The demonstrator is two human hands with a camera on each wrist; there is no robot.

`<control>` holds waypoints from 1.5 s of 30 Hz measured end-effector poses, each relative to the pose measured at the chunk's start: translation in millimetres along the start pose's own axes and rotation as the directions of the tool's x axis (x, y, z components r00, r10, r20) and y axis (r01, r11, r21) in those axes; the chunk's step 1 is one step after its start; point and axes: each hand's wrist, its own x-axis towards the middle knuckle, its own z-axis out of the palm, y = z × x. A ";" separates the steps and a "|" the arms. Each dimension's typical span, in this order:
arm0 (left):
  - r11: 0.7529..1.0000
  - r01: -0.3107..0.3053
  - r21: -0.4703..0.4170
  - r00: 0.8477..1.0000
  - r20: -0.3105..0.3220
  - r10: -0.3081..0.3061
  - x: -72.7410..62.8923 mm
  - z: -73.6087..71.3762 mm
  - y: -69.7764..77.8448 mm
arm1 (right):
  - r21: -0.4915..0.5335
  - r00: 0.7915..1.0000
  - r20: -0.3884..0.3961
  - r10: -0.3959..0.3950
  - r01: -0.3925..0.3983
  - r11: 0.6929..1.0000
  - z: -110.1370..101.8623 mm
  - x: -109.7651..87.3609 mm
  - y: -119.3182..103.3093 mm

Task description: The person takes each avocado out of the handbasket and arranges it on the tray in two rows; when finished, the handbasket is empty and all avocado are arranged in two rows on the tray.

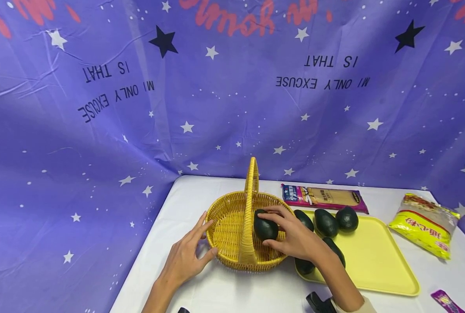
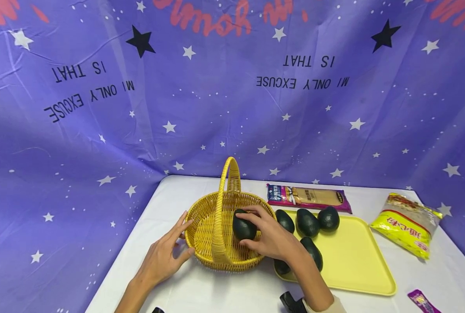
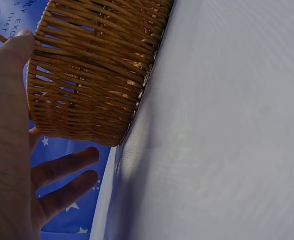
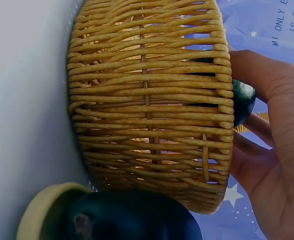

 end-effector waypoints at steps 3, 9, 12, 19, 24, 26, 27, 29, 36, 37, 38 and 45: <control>1.000 0.001 -0.004 1.000 0.006 -0.001 0.3 0.4 0.1 | 0.002 1.000 -0.010 -0.010 0.010 1.000 -0.4 -2.3 0.2; 1.000 0.001 -0.022 1.000 0.015 -0.001 0.7 1.1 0.4 | 0.013 0.999 -0.029 -0.017 0.017 1.000 -0.5 -7.1 1.1; 1.000 0.005 -0.023 1.000 0.016 -0.004 0.7 1.2 0.8 | 0.009 0.999 -0.039 -0.021 0.021 1.000 -0.7 -8.9 1.9; 1.000 -0.003 -0.022 1.000 0.003 0.003 0.4 2.2 0.7 | -0.007 0.998 -0.060 -0.031 0.031 0.999 -4.3 -13.2 2.3; 0.999 0.009 -0.042 1.000 0.013 -0.009 0.3 2.1 0.6 | 0.007 0.998 -0.058 0.007 -0.006 1.000 -7.6 -17.1 2.4; 0.999 0.018 -0.051 1.000 0.021 -0.017 0.2 1.6 0.9 | 0.007 0.998 -0.057 0.018 -0.018 1.000 -8.6 -18.9 2.9; 0.998 0.022 -0.055 0.999 0.024 -0.021 0.2 1.4 0.9 | 0.007 0.998 -0.057 0.020 -0.020 1.000 -9.1 -19.4 3.0; 0.998 0.023 -0.065 0.999 0.025 -0.021 0.3 1.4 0.7 | 0.006 0.998 -0.059 0.021 -0.021 1.000 -10.4 -20.6 3.0; 0.997 0.030 -0.076 0.999 0.035 -0.028 1.1 1.2 0.3 | -0.001 0.997 -0.065 0.029 -0.030 1.000 -16.3 -23.5 0.4; 0.996 0.031 -0.078 0.999 0.035 -0.028 1.3 1.4 0.0 | -0.006 0.997 -0.065 0.032 -0.032 0.999 -16.9 -24.2 0.3; 0.996 0.032 -0.081 0.999 0.037 -0.029 1.4 1.4 0.0 | -0.009 0.997 -0.067 0.034 -0.035 0.999 -17.7 -24.9 0.3; 0.996 0.038 -0.081 0.998 0.046 -0.035 2.0 1.3 0.2 | -0.028 0.996 -0.091 0.025 -0.027 0.999 -20.9 -29.8 3.3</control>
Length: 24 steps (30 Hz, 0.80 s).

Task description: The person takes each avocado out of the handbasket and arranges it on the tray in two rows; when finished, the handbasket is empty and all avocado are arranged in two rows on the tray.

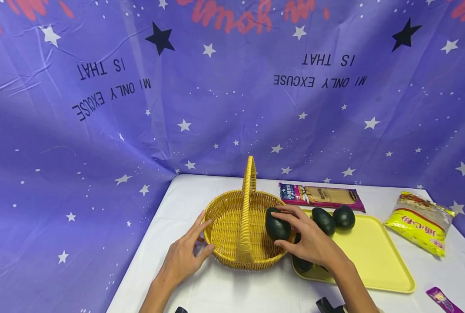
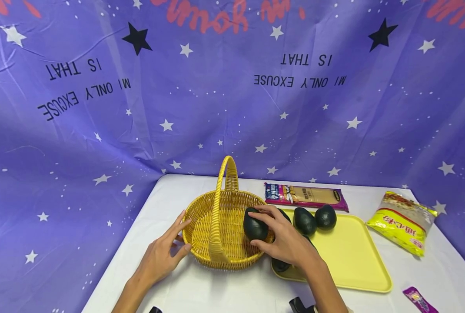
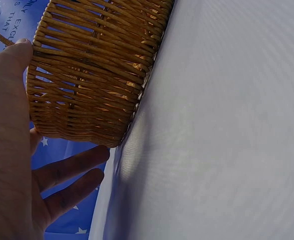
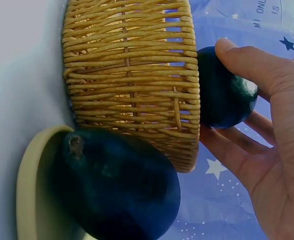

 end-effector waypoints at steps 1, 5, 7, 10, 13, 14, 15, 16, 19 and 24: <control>1.000 0.000 0.002 1.000 0.000 0.000 0.3 0.0 0.1 | -0.002 1.000 -0.003 -0.003 0.002 1.000 -0.2 -0.8 0.6; 1.000 -0.002 0.008 1.000 -0.003 0.002 0.8 0.0 0.6 | 0.004 1.000 -0.010 0.001 -0.001 1.000 -1.6 -3.3 2.2; 1.000 -0.004 0.003 1.000 -0.005 0.004 0.6 0.2 0.7 | 0.011 1.000 -0.011 0.007 -0.007 1.000 -2.7 -4.3 2.4; 1.000 -0.004 -0.005 1.000 0.000 0.004 0.0 0.6 0.6 | 0.011 1.000 -0.018 0.015 -0.015 1.000 -4.6 -6.0 2.8; 1.000 -0.002 -0.008 1.000 0.000 0.002 -0.4 1.1 0.2 | 0.025 0.999 -0.026 0.021 -0.020 0.999 -5.6 -7.9 4.1; 1.000 -0.001 -0.008 1.000 0.001 0.001 -0.5 1.2 0.0 | 0.026 0.999 -0.029 0.024 -0.023 0.999 -5.8 -8.6 4.5; 1.000 0.001 -0.008 1.000 0.001 -0.001 -0.5 1.1 0.2 | 0.029 0.999 -0.029 0.026 -0.025 0.999 -6.0 -9.1 4.9; 1.000 0.003 -0.007 1.000 0.002 -0.003 -0.6 0.9 0.3 | 0.033 0.999 -0.030 0.027 -0.026 0.999 -6.2 -9.6 5.3; 1.000 0.007 -0.005 1.000 0.003 -0.007 -1.0 0.6 0.3 | 0.030 0.999 -0.032 0.028 -0.027 0.999 -7.4 -10.9 5.9; 1.000 0.002 -0.009 1.000 0.001 -0.002 -1.0 0.8 0.5 | 0.005 0.999 -0.047 0.017 -0.016 1.000 -9.4 -13.7 8.1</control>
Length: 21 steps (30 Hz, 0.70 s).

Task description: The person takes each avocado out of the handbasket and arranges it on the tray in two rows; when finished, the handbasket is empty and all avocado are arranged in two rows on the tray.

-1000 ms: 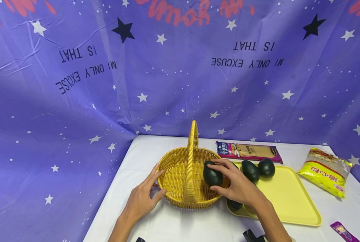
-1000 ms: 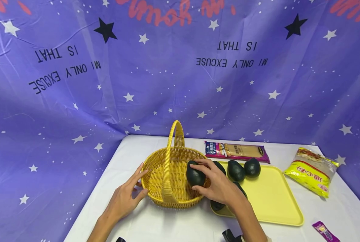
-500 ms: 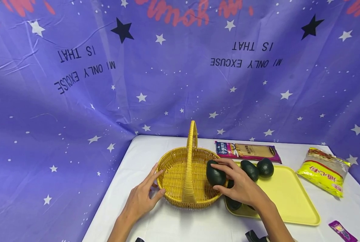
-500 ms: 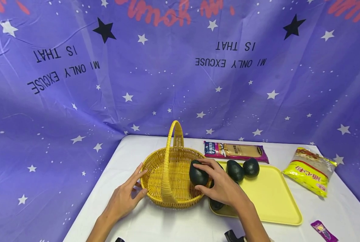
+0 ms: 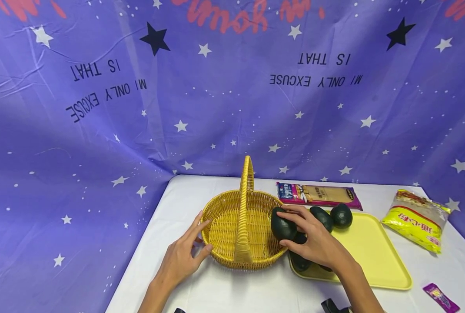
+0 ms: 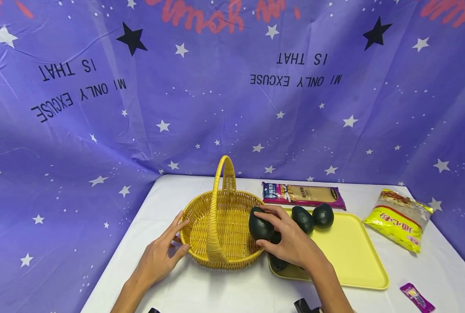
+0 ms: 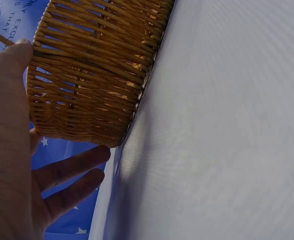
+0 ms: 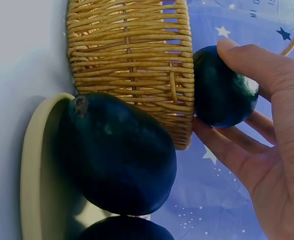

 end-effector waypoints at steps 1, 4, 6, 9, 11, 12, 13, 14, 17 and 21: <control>1.000 -0.001 -0.002 1.000 0.000 0.001 0.0 0.0 0.1 | -0.004 1.000 -0.005 -0.002 0.002 1.000 -0.4 -0.7 0.5; 1.000 -0.001 -0.002 1.000 0.002 0.001 0.1 -0.3 0.5 | -0.005 1.000 -0.012 -0.005 0.005 1.000 -2.2 -2.5 1.0; 1.000 -0.003 -0.001 1.000 0.002 0.003 0.6 0.0 0.4 | -0.002 1.000 -0.016 -0.003 0.003 1.000 -3.5 -3.7 1.2; 1.000 -0.002 0.000 1.000 0.003 0.002 0.9 0.2 0.6 | 0.008 1.000 -0.017 -0.001 0.001 1.000 -4.9 -5.5 1.6; 1.000 -0.002 -0.002 1.000 0.001 0.002 0.8 0.4 0.6 | 0.001 1.000 -0.019 0.000 0.000 1.000 -5.4 -6.3 1.8; 1.000 -0.001 -0.001 1.000 0.000 0.001 0.6 0.5 0.4 | -0.001 1.000 -0.019 -0.001 0.001 1.000 -5.6 -6.6 2.0; 1.000 0.002 0.000 1.000 0.001 -0.002 0.4 0.4 0.6 | 0.000 1.000 -0.019 -0.003 0.003 1.000 -5.9 -6.8 2.1; 1.000 0.002 0.001 1.000 0.001 -0.002 0.3 0.5 0.6 | 0.000 1.000 -0.019 -0.006 0.006 1.000 -6.2 -6.9 2.2; 1.000 0.003 0.005 1.000 0.002 -0.003 0.2 0.7 0.4 | -0.001 1.000 -0.021 -0.010 0.010 1.000 -7.4 -7.1 2.5; 1.000 0.003 0.007 1.000 -0.001 -0.003 0.5 0.5 0.6 | -0.004 1.000 -0.025 -0.014 0.014 1.000 -9.4 -7.5 3.0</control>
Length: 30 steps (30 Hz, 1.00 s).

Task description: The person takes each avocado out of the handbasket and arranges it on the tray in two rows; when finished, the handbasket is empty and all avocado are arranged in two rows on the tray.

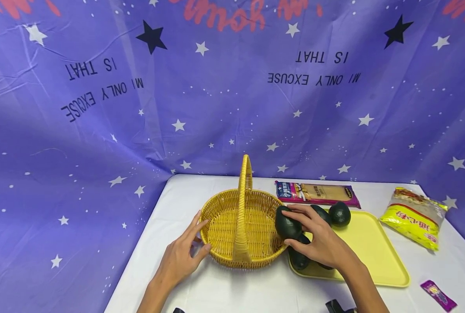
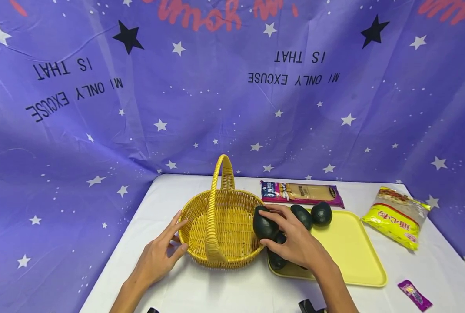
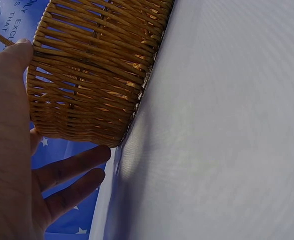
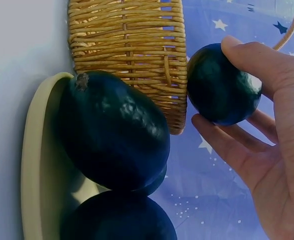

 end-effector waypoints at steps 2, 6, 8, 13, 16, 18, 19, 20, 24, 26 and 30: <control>1.000 -0.002 0.000 1.000 -0.002 0.002 0.1 -0.2 0.2 | -0.003 1.000 -0.001 -0.001 0.001 1.000 -1.0 -0.5 0.4; 1.000 -0.009 -0.001 1.000 -0.005 0.009 0.4 -0.1 0.4 | 0.002 1.000 -0.005 -0.004 0.004 1.000 -2.9 -1.9 0.9; 1.000 -0.012 -0.004 1.000 -0.005 0.012 0.6 0.0 0.5 | -0.014 1.000 -0.016 -0.009 0.009 1.000 -3.7 -2.5 1.2; 1.000 -0.012 -0.006 1.000 -0.004 0.012 0.5 0.5 0.0 | -0.063 1.000 -0.030 -0.007 0.005 0.998 -6.4 -4.3 2.4; 1.000 -0.013 -0.007 1.000 -0.003 0.013 0.6 0.6 -0.5 | -0.071 0.999 -0.037 -0.003 0.001 0.997 -8.4 -6.1 3.7; 1.000 -0.014 -0.010 1.000 -0.004 0.014 0.9 0.7 -0.9 | -0.069 0.999 -0.048 -0.007 0.004 0.998 -9.8 -7.4 4.7; 1.000 -0.015 -0.013 1.000 -0.004 0.015 1.1 0.7 -0.9 | -0.071 0.999 -0.053 -0.008 0.004 0.997 -10.6 -8.1 5.1; 1.000 -0.015 -0.015 1.000 -0.004 0.015 1.4 0.8 -1.1 | -0.064 0.998 -0.057 -0.004 0.000 0.998 -11.4 -8.9 5.7; 1.000 -0.012 -0.024 1.000 -0.002 0.012 1.9 1.2 -1.5 | -0.047 0.998 -0.069 0.007 -0.010 0.999 -14.6 -12.5 7.9; 1.000 -0.008 -0.025 1.000 0.001 0.008 1.8 1.3 -1.5 | -0.039 0.997 -0.070 0.017 -0.020 0.999 -16.1 -14.9 9.1; 1.000 0.000 -0.020 1.000 0.004 0.001 0.7 0.6 -1.3 | -0.022 0.996 -0.071 0.058 -0.059 0.998 -19.6 -18.8 10.3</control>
